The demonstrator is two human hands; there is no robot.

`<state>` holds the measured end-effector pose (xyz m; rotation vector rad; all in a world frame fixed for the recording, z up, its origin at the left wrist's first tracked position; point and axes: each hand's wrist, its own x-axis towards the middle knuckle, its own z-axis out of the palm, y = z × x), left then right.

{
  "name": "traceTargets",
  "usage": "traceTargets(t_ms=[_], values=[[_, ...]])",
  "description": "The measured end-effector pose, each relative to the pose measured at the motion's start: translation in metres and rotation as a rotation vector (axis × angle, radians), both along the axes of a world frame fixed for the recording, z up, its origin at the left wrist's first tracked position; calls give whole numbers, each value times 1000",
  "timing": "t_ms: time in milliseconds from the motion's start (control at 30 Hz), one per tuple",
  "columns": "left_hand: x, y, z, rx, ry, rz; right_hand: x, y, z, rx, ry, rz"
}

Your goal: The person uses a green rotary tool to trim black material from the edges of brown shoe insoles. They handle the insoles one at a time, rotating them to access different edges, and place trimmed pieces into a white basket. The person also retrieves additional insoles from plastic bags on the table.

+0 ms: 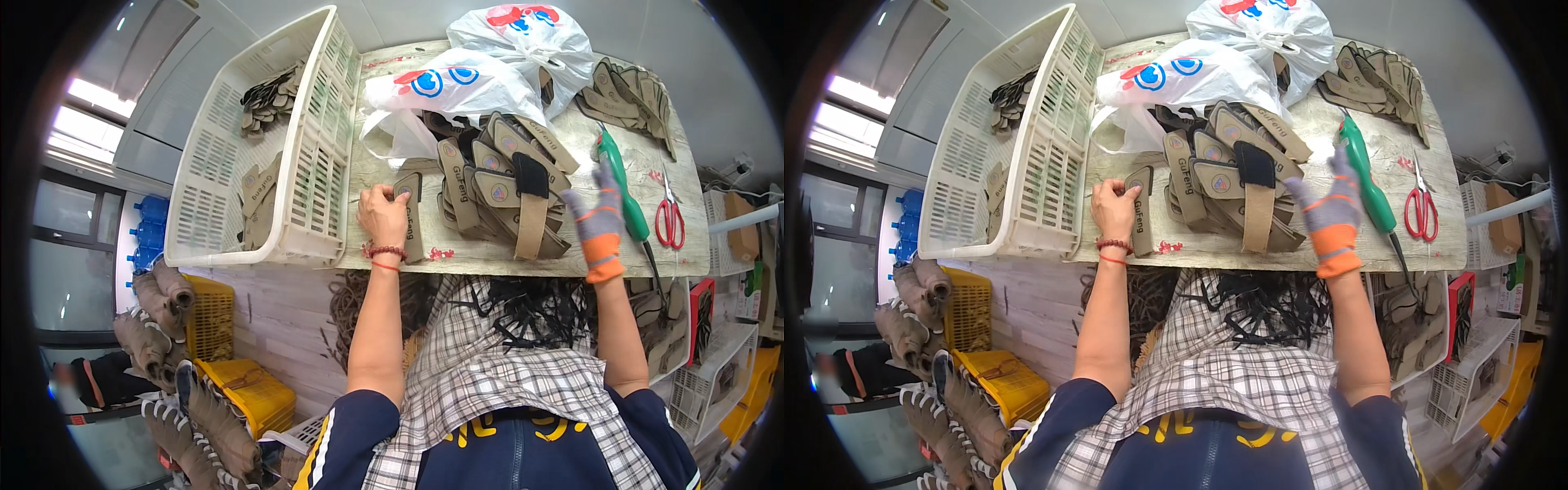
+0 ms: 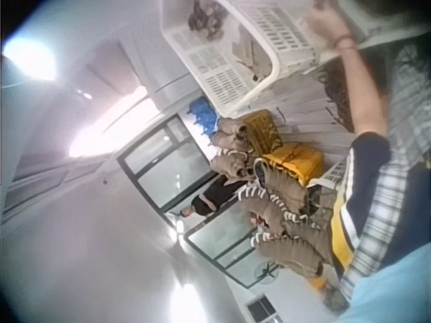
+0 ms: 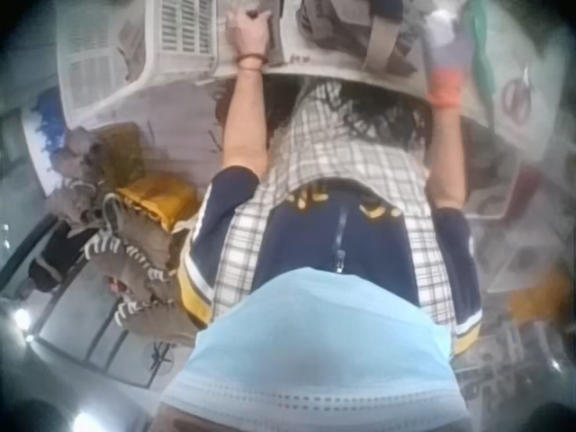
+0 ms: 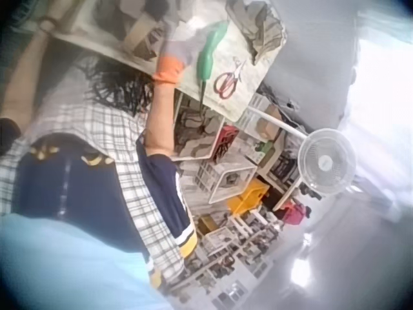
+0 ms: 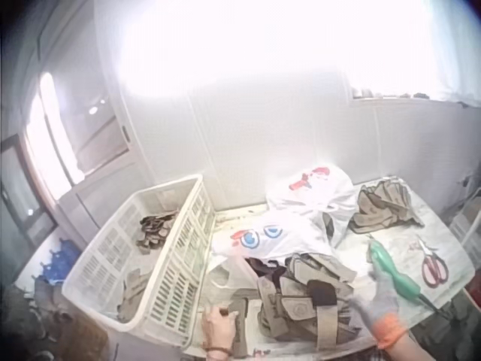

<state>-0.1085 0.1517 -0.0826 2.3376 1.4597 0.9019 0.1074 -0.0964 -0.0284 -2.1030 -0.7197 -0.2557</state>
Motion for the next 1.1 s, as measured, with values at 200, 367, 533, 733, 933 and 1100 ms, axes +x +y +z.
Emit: traceTargets(t_ms=[200, 367, 533, 733, 933, 1100], values=[[-1, -14, 12, -361, -551, -6, 80, -48, -34, -593, -211, -264], [-9, -32, 29, -720, -1191, -145, 96, -34, -37, -812, -123, -256], [-9, -66, 26, -1195, -1264, -137, 94, -48, -30, -712, -17, -177], [47, -94, 7, -1205, -1344, -64, 90, -100, -30, -355, 335, -63], [85, -102, 2, -1173, -1247, -154, 71, -148, -30, 16, 843, -10], [58, -117, 29, -1123, -1144, -45, 16, -165, -4, 286, 894, -55]])
